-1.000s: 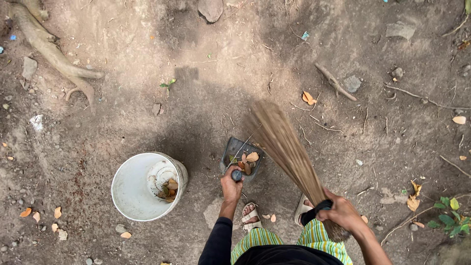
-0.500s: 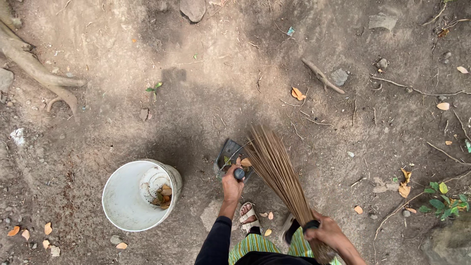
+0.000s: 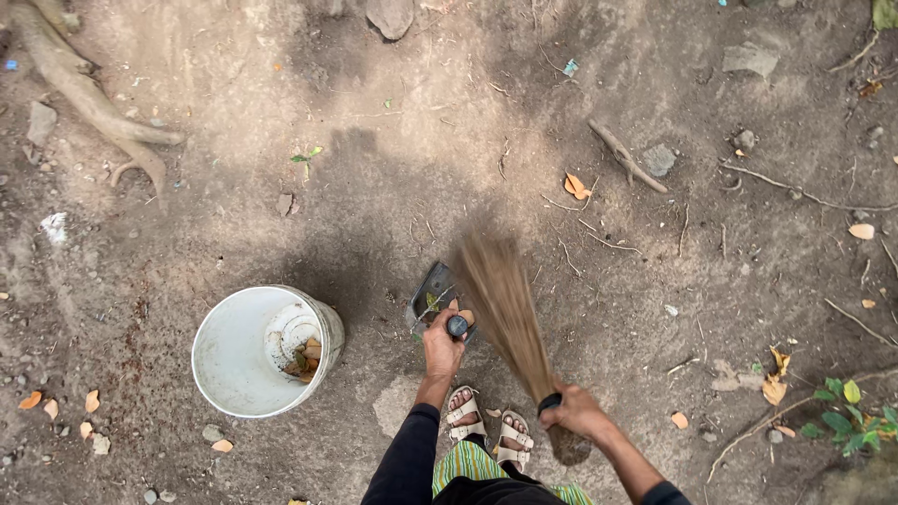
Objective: The person sweeps dirt and dried leaves into a hand-held dustpan and empties the contents into a plastic bucket while moving through an outdoor dirt area.
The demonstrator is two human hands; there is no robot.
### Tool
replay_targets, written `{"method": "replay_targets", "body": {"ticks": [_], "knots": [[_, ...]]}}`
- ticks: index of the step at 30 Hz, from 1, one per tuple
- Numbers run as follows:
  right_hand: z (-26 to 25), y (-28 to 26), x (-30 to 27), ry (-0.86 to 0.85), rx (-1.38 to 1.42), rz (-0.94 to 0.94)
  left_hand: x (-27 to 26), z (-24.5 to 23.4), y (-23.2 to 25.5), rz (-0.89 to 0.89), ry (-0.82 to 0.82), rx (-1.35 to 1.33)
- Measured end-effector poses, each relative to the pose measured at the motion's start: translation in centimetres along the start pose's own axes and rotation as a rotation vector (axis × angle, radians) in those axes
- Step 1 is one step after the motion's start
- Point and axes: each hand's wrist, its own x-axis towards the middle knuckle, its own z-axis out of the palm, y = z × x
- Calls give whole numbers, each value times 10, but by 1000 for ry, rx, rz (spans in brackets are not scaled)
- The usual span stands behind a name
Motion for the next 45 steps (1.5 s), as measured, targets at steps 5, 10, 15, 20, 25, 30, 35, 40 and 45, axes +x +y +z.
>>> {"method": "replay_targets", "body": {"ticks": [5,10,15,20,25,30,35,40,45], "knots": [[20,30,-13,-79,-191,-56,4,12,-18,-144,-15,-71],[3,68,-31,-63,-483,-141,-10,-24,3,-238,141,-278],[-26,64,-72,-37,-669,-144,-32,-66,48,-109,333,-319],[-64,50,-112,-7,-798,-138,-41,-127,109,-51,426,-305],[-79,27,-126,65,-844,-279,-45,-209,173,115,487,-267],[-77,-6,-150,91,-887,-437,-68,-292,219,332,555,-225],[-58,-58,-180,33,-825,-466,-90,-368,250,309,622,-11],[-22,-102,-189,-48,-744,-505,-69,-406,238,291,486,269],[1,-109,-155,-144,-587,-515,-30,-392,192,403,148,431]]}}
